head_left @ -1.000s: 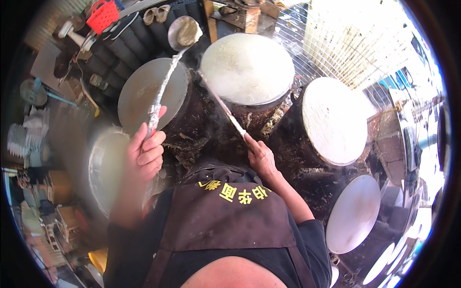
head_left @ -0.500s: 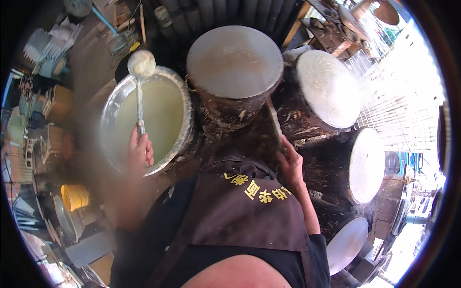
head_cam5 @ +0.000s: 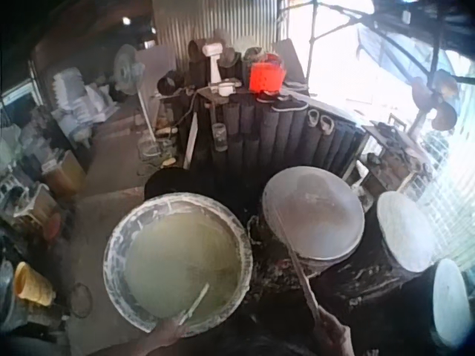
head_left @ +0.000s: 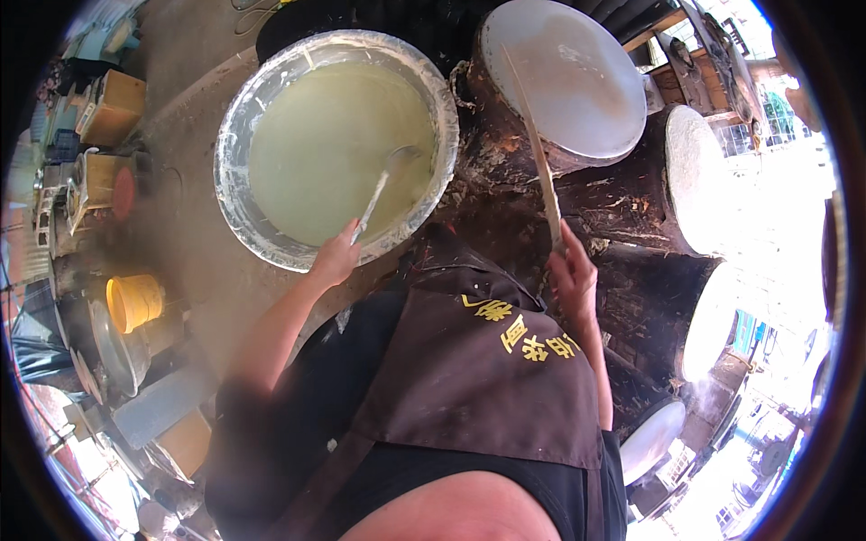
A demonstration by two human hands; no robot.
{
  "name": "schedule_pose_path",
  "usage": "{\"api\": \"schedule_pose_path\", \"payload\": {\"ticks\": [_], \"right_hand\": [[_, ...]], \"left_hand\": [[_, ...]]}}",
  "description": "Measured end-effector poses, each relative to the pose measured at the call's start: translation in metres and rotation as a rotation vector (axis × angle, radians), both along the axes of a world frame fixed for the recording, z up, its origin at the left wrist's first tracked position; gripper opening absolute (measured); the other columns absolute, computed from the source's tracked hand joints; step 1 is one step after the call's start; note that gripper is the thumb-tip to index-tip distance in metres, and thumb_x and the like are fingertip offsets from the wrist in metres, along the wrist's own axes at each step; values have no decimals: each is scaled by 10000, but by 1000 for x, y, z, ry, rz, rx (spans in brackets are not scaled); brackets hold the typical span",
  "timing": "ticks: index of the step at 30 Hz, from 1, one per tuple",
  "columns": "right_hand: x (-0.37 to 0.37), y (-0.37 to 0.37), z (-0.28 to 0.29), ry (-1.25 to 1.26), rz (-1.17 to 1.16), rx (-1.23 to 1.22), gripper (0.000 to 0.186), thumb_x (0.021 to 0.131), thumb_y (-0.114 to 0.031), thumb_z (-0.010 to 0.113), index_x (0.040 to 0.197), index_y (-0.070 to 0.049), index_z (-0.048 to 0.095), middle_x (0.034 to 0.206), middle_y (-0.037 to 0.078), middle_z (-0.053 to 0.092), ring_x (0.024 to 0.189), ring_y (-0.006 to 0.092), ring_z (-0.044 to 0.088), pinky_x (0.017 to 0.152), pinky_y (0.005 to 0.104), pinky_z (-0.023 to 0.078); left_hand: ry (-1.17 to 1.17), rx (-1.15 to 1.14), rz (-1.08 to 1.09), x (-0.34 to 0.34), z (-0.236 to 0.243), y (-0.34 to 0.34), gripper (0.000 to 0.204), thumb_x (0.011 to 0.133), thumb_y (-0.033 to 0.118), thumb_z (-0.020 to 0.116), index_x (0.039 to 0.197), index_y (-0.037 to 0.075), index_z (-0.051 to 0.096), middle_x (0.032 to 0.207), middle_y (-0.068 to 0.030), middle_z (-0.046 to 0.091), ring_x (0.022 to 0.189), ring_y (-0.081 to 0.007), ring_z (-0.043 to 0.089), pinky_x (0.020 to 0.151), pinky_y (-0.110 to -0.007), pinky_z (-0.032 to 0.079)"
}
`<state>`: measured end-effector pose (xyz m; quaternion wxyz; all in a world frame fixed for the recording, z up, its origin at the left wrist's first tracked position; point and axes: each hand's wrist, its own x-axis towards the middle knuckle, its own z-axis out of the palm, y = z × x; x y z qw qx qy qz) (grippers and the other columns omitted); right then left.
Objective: The person scoops batter from a large metal bowl and pours it onto several hot cylindrical griddles, then uses a wooden spreader to rotate and thin the batter into circular crepes. The person repeatedly scoops, pours, and spreads batter across multiple griddles in a continuous cycle.
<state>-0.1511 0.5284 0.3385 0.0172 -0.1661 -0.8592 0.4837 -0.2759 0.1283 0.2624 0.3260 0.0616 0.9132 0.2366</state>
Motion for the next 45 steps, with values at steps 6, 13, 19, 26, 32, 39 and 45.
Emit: {"api": "schedule_pose_path", "payload": {"ticks": [6,13,19,26,32,39,45], "right_hand": [[38,-31,9,-98,-125,-135,514,863,-4,578,1370,-63,517,641,-2,539,548,45,460,510,221,396],[38,-18,10,-104,59,-42,526,850,8,597,1363,-80,527,693,46,609,577,76,528,550,248,446],[41,14,0,-254,242,-65,547,881,-44,590,1412,-102,471,657,10,553,596,54,472,602,210,416],[10,26,-23,-260,466,23,524,874,-67,593,1385,-102,485,937,236,671,859,310,700,761,344,518],[2,42,-23,-62,535,-3,543,854,-28,611,1380,-85,490,1063,232,662,924,313,689,802,336,518],[-54,37,43,262,485,-44,533,829,28,611,1350,-44,527,896,139,651,764,198,636,713,291,508],[-64,38,85,354,525,-259,526,817,26,619,1335,-26,542,827,104,682,671,146,644,639,270,506]], "left_hand": [[306,203,-141,10,-21,-30,560,914,164,527,1432,58,343,945,-313,623,884,-474,610,758,-524,470],[52,29,-61,-41,-16,-5,572,922,170,527,1459,128,334,849,-280,640,735,-442,633,667,-498,494],[-680,684,715,6,-2,58,470,968,184,514,1415,196,370,660,11,419,461,-95,405,370,-254,331],[-1248,1549,1214,43,31,85,306,1029,224,431,1307,97,442,676,18,382,458,-56,353,351,-214,321],[-1460,2124,1084,60,86,85,454,1051,226,360,1459,45,282,685,-10,369,435,-69,370,345,-212,374],[-961,2151,682,31,190,86,544,1061,264,306,1531,132,66,700,-16,384,407,-47,345,292,-190,330],[-84,1691,391,25,218,73,524,1053,239,344,1533,264,133,696,-4,406,379,-51,306,286,-193,290]]}}
